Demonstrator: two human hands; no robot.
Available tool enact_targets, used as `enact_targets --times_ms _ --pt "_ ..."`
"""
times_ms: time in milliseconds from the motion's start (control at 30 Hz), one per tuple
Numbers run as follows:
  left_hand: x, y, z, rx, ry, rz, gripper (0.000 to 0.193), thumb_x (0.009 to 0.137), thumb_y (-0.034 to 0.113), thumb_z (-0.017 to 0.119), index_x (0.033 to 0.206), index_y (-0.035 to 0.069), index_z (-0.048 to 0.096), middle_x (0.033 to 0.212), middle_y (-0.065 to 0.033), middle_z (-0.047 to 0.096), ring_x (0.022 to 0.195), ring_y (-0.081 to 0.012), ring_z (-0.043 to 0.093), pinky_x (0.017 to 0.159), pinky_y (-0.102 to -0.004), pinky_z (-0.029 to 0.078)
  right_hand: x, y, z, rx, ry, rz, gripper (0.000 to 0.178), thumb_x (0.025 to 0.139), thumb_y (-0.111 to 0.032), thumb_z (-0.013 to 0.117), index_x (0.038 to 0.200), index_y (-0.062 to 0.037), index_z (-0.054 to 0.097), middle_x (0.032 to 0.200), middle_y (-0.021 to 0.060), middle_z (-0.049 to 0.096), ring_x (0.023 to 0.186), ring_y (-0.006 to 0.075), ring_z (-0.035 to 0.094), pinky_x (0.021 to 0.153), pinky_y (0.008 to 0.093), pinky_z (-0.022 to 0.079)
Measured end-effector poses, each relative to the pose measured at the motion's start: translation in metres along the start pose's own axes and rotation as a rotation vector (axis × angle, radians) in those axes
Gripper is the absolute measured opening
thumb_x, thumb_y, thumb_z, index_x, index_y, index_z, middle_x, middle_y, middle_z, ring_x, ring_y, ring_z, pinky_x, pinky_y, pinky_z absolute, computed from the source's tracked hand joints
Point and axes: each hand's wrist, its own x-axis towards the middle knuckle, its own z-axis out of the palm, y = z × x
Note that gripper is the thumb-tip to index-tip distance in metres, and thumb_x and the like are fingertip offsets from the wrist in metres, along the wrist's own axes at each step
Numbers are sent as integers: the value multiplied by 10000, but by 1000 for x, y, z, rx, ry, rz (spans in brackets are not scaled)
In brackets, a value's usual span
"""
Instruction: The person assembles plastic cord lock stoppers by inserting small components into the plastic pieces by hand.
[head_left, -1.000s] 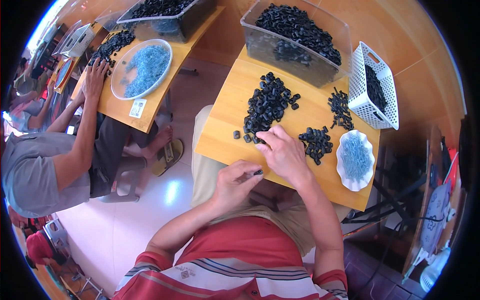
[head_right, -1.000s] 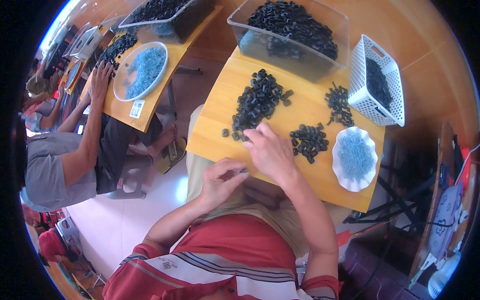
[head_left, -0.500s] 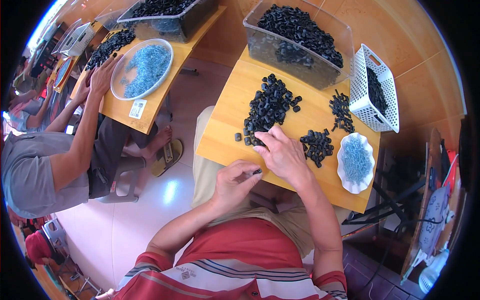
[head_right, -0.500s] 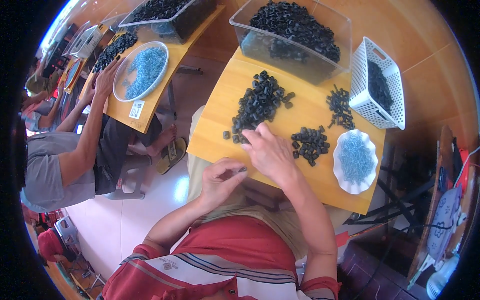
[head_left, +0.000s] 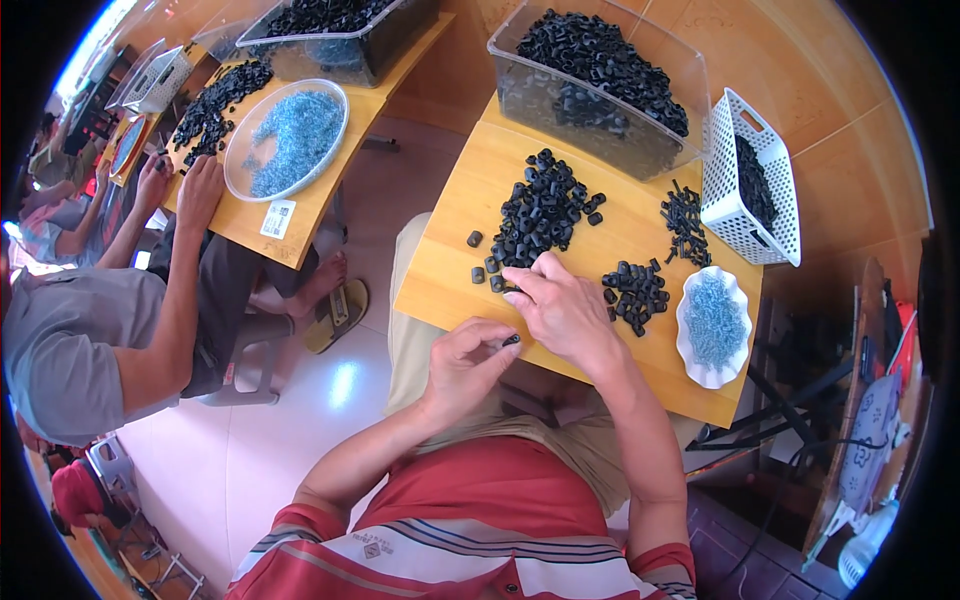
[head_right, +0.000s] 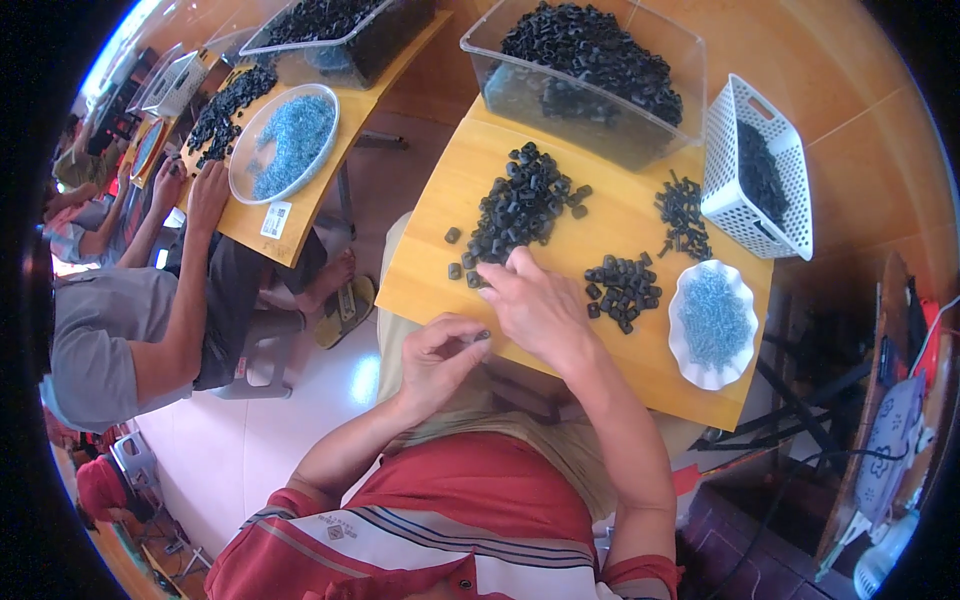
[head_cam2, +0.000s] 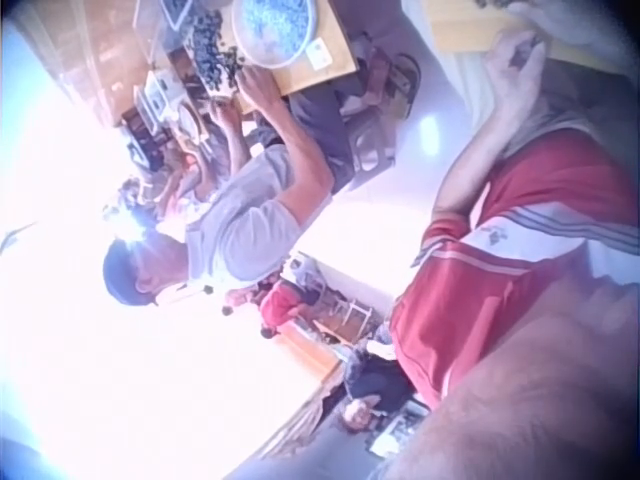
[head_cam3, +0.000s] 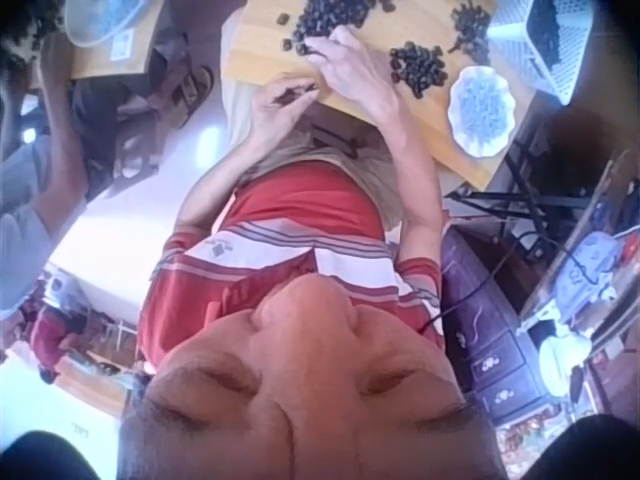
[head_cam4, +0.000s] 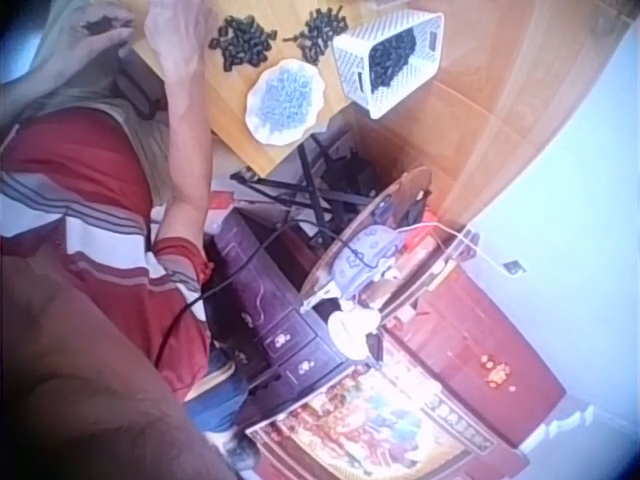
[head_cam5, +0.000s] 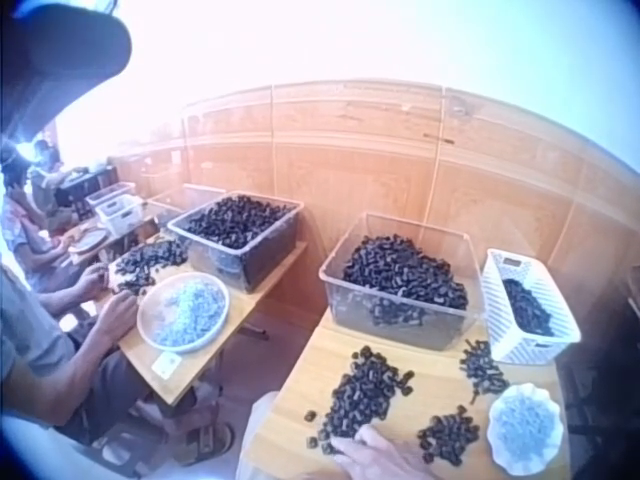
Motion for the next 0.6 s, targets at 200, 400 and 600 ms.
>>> enact_targets --times_ms 200,400,600 --pt "1 3 -2 36 28 21 198 833 -53 755 1020 -2 714 963 -53 671 808 -90 634 692 -217 514 5 -3 -1 17 -51 21 251 945 -234 621 1150 -113 700 1021 119 620 847 368 673 760 480 540" --pt "0 3 -2 15 38 -16 183 830 -29 768 1005 -2 720 952 -57 682 806 -99 637 700 -228 517 8 -1 6 52 62 6 175 906 -171 681 1036 -62 724 910 93 623 801 337 665 703 440 529" --pt "0 2 -3 32 45 0 181 831 -27 769 1003 1 722 951 -58 685 801 -98 638 698 -229 518 12 -2 7 79 70 -3 125 906 -139 661 966 -41 712 901 107 627 794 348 662 694 445 525"
